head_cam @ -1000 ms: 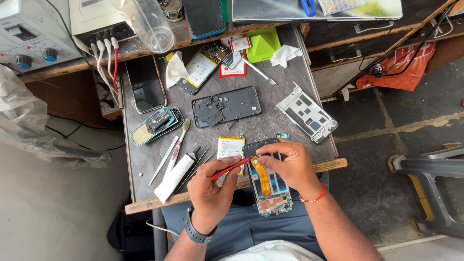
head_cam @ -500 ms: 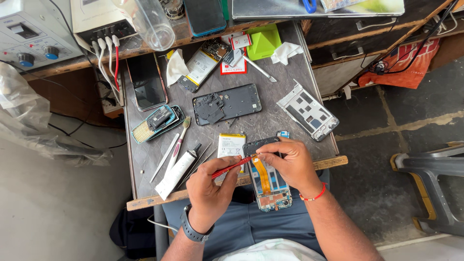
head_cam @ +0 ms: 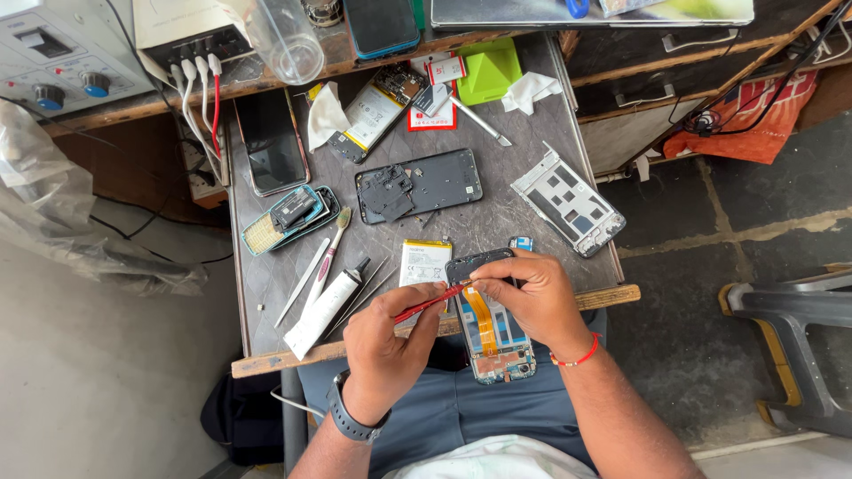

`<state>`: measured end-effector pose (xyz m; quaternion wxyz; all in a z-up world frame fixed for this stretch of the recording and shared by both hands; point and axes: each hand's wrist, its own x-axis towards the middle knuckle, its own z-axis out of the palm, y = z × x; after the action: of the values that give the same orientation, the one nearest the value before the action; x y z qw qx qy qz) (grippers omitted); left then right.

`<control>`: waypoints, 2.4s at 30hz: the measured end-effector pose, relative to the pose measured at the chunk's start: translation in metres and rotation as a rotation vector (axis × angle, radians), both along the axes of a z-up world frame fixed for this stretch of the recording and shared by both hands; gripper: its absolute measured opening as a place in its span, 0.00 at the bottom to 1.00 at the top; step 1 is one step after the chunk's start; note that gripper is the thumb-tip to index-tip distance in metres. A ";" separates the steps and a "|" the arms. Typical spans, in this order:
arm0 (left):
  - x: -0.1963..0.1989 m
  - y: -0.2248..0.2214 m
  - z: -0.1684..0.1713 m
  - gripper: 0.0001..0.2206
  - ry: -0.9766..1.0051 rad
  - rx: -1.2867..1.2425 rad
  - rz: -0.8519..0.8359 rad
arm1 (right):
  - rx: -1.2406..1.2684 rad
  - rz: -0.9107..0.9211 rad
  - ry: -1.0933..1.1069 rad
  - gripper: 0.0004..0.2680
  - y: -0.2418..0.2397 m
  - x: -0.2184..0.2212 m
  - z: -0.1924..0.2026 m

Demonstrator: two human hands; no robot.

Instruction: The person is repairing a smartphone by cleaning the internal components with a red tool and peeling off protective blue tape. They handle the phone's internal frame, a battery, and a ribbon cable while working at a cluttered desk.

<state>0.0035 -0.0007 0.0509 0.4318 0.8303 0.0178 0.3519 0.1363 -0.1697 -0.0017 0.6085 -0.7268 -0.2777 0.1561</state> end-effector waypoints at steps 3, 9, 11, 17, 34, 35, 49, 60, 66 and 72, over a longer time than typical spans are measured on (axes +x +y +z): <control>-0.002 -0.001 0.005 0.14 0.018 0.034 0.007 | -0.087 -0.012 -0.064 0.05 -0.001 0.000 0.001; -0.005 -0.006 0.009 0.14 0.039 0.133 0.044 | -0.032 0.035 -0.107 0.04 -0.004 0.000 0.003; -0.005 -0.009 0.010 0.15 0.056 0.171 0.074 | -0.073 0.025 -0.117 0.05 -0.007 -0.001 0.005; 0.003 -0.011 0.007 0.16 0.103 0.052 0.142 | -0.077 0.007 -0.079 0.06 -0.006 -0.002 0.014; 0.001 0.011 0.010 0.15 -0.027 0.317 0.113 | -0.149 -0.090 -0.078 0.05 0.010 -0.008 0.019; 0.002 0.011 0.009 0.15 -0.032 0.317 0.091 | -0.148 -0.090 -0.093 0.05 0.010 -0.009 0.020; 0.012 0.018 0.026 0.21 0.040 0.336 -0.024 | -0.127 -0.035 -0.177 0.04 0.009 -0.007 0.019; 0.018 0.014 0.027 0.20 0.115 0.308 -0.067 | -0.138 -0.022 -0.216 0.04 0.007 -0.004 0.020; 0.017 0.013 0.038 0.24 0.215 0.296 -0.076 | -0.123 -0.049 -0.086 0.06 0.006 -0.006 0.017; 0.018 0.017 0.046 0.25 0.153 0.338 -0.095 | -0.126 -0.040 -0.183 0.06 0.007 -0.004 0.016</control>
<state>0.0214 0.0166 0.0971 0.2996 0.9152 -0.0479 0.2651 0.1318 -0.1632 0.0144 0.5368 -0.7802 -0.3072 0.0937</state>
